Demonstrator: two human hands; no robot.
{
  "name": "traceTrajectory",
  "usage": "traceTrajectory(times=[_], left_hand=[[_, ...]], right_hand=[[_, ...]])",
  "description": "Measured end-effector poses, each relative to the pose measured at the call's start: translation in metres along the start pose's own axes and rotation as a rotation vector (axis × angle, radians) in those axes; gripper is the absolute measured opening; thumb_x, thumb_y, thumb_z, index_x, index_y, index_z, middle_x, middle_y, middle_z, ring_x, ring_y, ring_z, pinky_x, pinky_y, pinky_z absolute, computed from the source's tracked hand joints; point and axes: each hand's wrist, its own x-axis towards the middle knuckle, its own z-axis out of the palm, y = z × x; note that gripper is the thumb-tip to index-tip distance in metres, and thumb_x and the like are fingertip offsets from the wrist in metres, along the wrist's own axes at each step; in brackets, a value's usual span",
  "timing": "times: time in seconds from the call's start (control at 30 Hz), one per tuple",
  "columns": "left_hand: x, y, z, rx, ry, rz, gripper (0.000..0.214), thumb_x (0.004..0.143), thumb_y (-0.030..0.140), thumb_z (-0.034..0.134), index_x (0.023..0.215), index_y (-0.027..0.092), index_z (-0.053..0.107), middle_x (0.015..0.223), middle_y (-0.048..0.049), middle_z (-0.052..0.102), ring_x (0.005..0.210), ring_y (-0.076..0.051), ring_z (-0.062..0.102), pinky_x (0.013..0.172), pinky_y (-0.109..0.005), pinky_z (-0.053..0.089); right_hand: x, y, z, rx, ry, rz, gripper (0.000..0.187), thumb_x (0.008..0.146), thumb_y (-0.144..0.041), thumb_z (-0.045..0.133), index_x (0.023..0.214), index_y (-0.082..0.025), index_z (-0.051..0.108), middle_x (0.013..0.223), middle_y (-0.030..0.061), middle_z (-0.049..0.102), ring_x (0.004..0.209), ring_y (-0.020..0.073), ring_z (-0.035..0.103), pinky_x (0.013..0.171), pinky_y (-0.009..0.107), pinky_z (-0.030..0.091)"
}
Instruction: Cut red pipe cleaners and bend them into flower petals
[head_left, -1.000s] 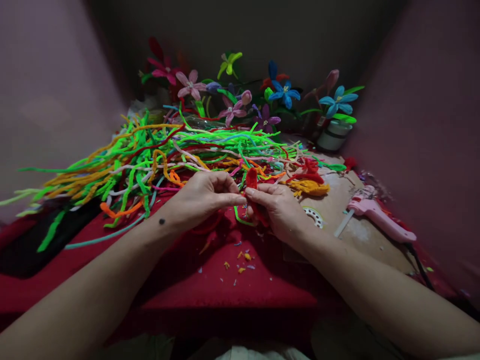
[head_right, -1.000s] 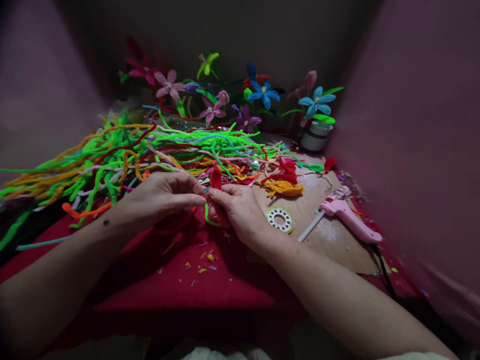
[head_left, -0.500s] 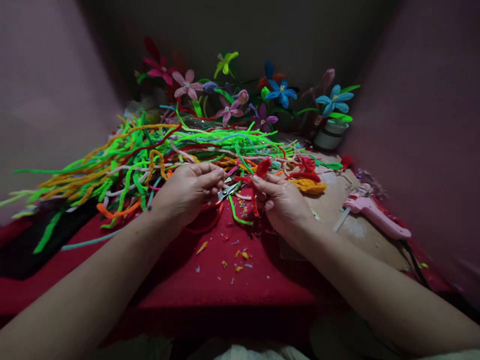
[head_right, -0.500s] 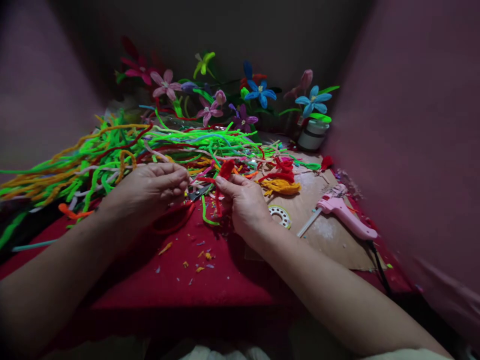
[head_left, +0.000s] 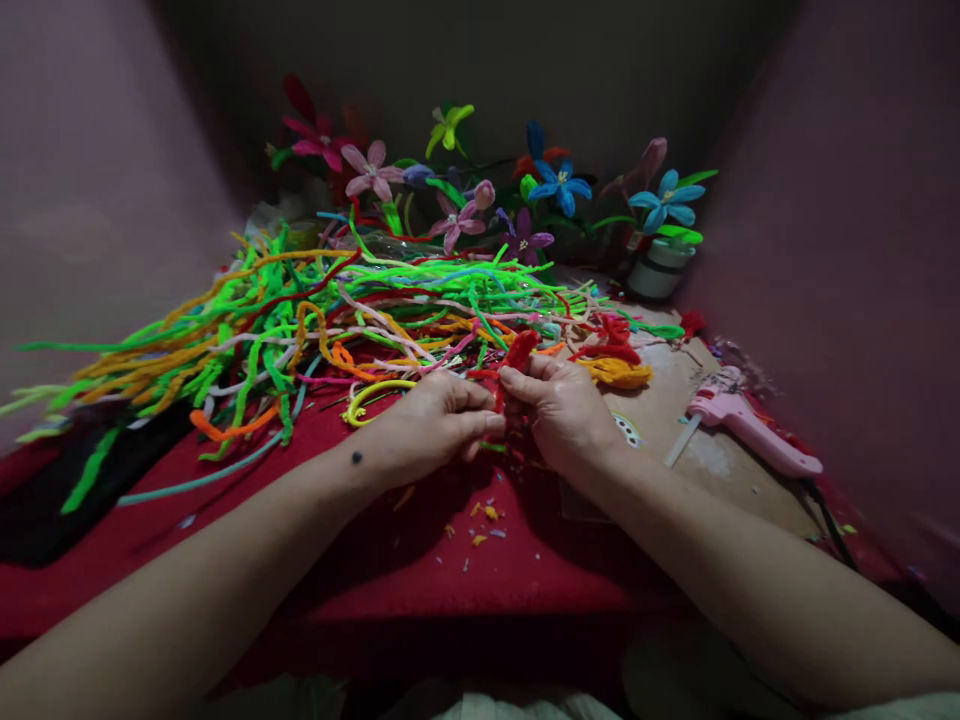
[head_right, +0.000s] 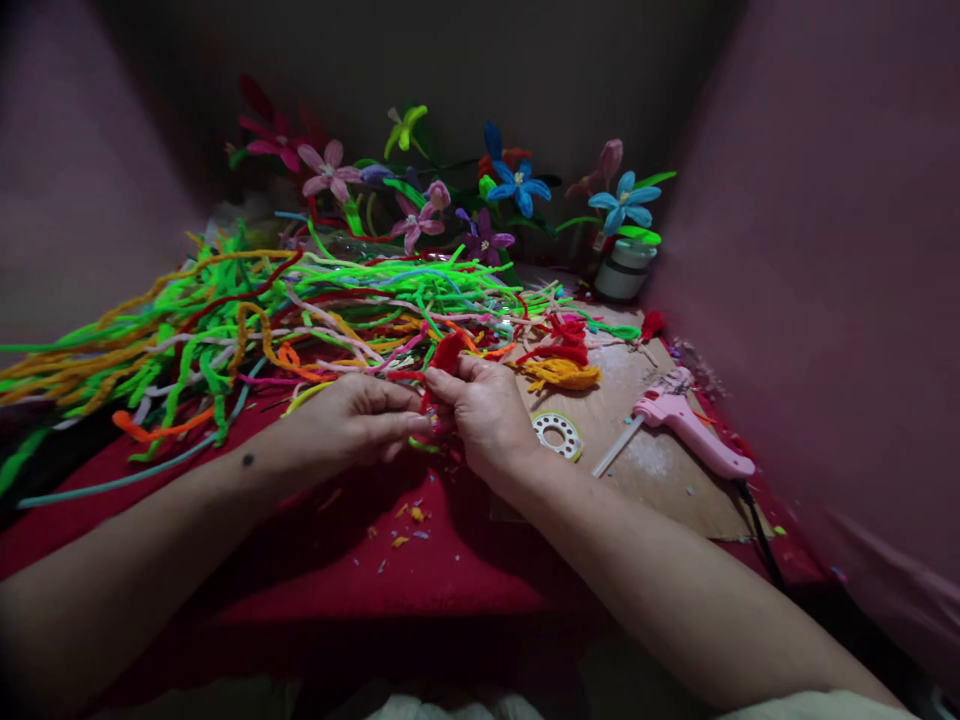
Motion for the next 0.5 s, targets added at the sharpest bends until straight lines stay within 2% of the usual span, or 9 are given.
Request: traceTrajectory(times=[0.07,0.1,0.17,0.23,0.3,0.4,0.5], left_hand=[[-0.0004,-0.0010,-0.0044,-0.021,-0.067,-0.071,0.034,0.077,0.035,0.054,0.050,0.016,0.048,0.039,0.0054,0.040,0.034,-0.005,0.027,0.036,-0.021,0.019],[-0.0002,-0.0018,-0.0057,-0.010,-0.050,-0.073,0.034,0.077,0.037,0.054,0.051,0.016,0.049,0.040,0.0050,0.041,0.034,-0.006,0.029,0.036,-0.021,0.020],[0.0008,-0.0035,-0.0061,0.034,0.087,0.003,0.029,0.076,0.039,0.056,0.060,0.015,0.056,0.049,0.0028,0.051,0.042,-0.007,0.040,0.040,-0.020,0.028],[0.0017,-0.0049,-0.0044,0.018,0.252,0.119,0.023,0.075,0.037,0.059,0.078,0.015,0.063,0.067,0.0002,0.062,0.056,-0.010,0.051,0.050,-0.020,0.038],[0.0016,-0.0047,-0.0020,-0.052,0.357,0.166,0.024,0.075,0.035,0.061,0.086,0.014,0.063,0.076,-0.0011,0.064,0.064,-0.010,0.053,0.057,-0.021,0.041],[-0.0008,-0.0013,-0.0001,-0.151,0.436,0.140,0.018,0.074,0.031,0.061,0.075,0.013,0.063,0.063,0.0013,0.058,0.055,-0.008,0.047,0.051,-0.020,0.037],[-0.0034,0.0016,-0.0018,-0.233,0.404,0.092,0.018,0.073,0.030,0.062,0.066,0.013,0.060,0.053,0.0036,0.050,0.047,-0.007,0.040,0.045,-0.019,0.031]], right_hand=[[0.0001,-0.0020,-0.0002,-0.023,0.003,-0.015,0.021,0.062,-0.026,0.073,0.061,-0.017,0.054,0.046,-0.0067,0.048,0.037,0.0064,0.041,0.037,0.020,0.035],[0.0004,-0.0030,-0.0005,-0.039,0.006,-0.030,0.020,0.063,-0.026,0.072,0.060,-0.017,0.055,0.045,-0.0066,0.047,0.038,0.0062,0.040,0.038,0.020,0.035],[0.0012,-0.0046,-0.0013,-0.048,0.007,-0.046,0.018,0.064,-0.025,0.071,0.060,-0.016,0.056,0.046,-0.0058,0.048,0.039,0.0067,0.042,0.039,0.021,0.036],[0.0016,-0.0048,-0.0019,-0.032,-0.006,-0.018,0.016,0.064,-0.025,0.071,0.062,-0.016,0.058,0.048,-0.0048,0.051,0.041,0.0073,0.044,0.041,0.021,0.038],[0.0015,-0.0040,-0.0021,-0.017,-0.036,0.015,0.016,0.064,-0.025,0.071,0.062,-0.015,0.058,0.050,-0.0041,0.052,0.042,0.0077,0.046,0.042,0.022,0.039],[0.0009,-0.0034,-0.0016,-0.001,-0.073,0.015,0.016,0.065,-0.025,0.070,0.060,-0.015,0.058,0.052,-0.0022,0.055,0.043,0.0082,0.046,0.042,0.023,0.038],[0.0001,-0.0052,-0.0006,0.014,-0.110,0.035,0.018,0.070,-0.029,0.064,0.060,-0.015,0.060,0.053,-0.0009,0.056,0.042,0.0090,0.046,0.042,0.024,0.039]])
